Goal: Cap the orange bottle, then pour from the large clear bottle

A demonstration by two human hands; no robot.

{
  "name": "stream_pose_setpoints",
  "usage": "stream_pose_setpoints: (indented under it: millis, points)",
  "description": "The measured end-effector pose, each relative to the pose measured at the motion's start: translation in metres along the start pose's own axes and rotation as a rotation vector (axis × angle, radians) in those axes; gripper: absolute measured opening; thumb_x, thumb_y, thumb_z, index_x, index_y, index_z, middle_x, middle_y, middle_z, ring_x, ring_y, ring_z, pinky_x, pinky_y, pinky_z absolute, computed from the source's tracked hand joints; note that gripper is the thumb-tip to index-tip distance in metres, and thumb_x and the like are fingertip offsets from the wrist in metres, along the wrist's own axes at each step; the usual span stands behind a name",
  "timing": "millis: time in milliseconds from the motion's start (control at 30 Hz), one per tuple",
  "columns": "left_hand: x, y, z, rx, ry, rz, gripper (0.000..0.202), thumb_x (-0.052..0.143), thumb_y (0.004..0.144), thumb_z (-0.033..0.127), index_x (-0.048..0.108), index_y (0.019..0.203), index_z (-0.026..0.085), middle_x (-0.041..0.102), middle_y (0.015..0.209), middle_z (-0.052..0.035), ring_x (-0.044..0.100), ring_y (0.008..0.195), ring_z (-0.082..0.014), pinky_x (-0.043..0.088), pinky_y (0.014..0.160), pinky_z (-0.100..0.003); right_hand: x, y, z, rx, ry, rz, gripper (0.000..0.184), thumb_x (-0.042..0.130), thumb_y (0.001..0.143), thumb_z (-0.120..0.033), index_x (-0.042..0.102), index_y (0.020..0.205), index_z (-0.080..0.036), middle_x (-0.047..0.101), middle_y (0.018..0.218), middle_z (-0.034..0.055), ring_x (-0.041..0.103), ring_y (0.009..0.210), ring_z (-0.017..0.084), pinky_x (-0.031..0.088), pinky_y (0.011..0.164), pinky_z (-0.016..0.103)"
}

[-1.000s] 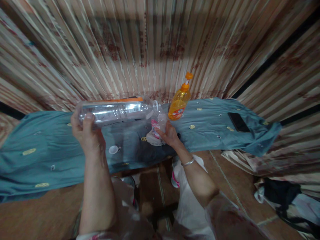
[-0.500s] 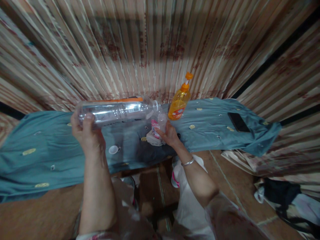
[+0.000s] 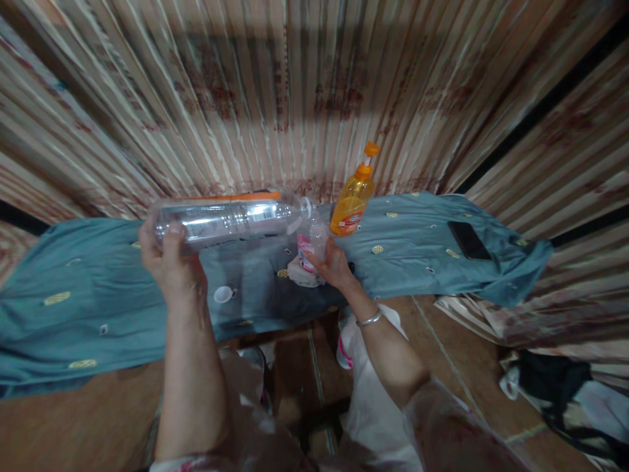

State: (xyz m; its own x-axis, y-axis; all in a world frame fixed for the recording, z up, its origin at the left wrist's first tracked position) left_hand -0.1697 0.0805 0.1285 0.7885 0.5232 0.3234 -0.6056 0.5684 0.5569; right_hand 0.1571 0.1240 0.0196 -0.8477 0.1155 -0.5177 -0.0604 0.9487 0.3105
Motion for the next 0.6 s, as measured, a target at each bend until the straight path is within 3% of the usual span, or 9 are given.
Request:
stream_pose_setpoints:
  millis: [233,600]
  points:
    - [-0.0002,-0.0020,0.0013,0.003,-0.034,0.048,0.046,0.076,0.063,0.047,0.069,0.102,0.024,0.068,0.101,-0.0005,0.066,0.102,-0.0213,0.050,0.104,-0.047,0.0024,-0.0005,0.0042,0.020,-0.022,0.008,0.064,0.074,0.086,-0.046,0.050,0.135,-0.014,0.075,0.118,0.0180,0.074,0.107,0.032,0.059,0.090,0.044]
    - [0.0018,-0.0015,0.0021,-0.004,-0.017,0.005,0.044,0.073,0.064,0.045,0.070,0.103,0.025,0.066,0.100,-0.0002,0.064,0.099,-0.0203,0.050,0.102,-0.045,0.0030,0.0001,0.0058,0.024,-0.031,0.005,0.066,0.074,0.085,-0.049,0.050,0.134,-0.012,0.075,0.114,0.0187,0.075,0.103,0.032,0.059,0.088,0.044]
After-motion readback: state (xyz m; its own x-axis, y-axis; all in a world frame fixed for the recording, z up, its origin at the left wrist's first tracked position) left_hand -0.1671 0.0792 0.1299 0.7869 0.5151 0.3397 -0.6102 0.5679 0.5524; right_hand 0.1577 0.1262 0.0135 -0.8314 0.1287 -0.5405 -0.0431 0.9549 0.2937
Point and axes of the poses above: each hand's wrist, its own y-axis towards the middle knuckle, its own x-axis out of the palm, z = x × y, the point moved 8 cm from there along y, towards the middle knuckle
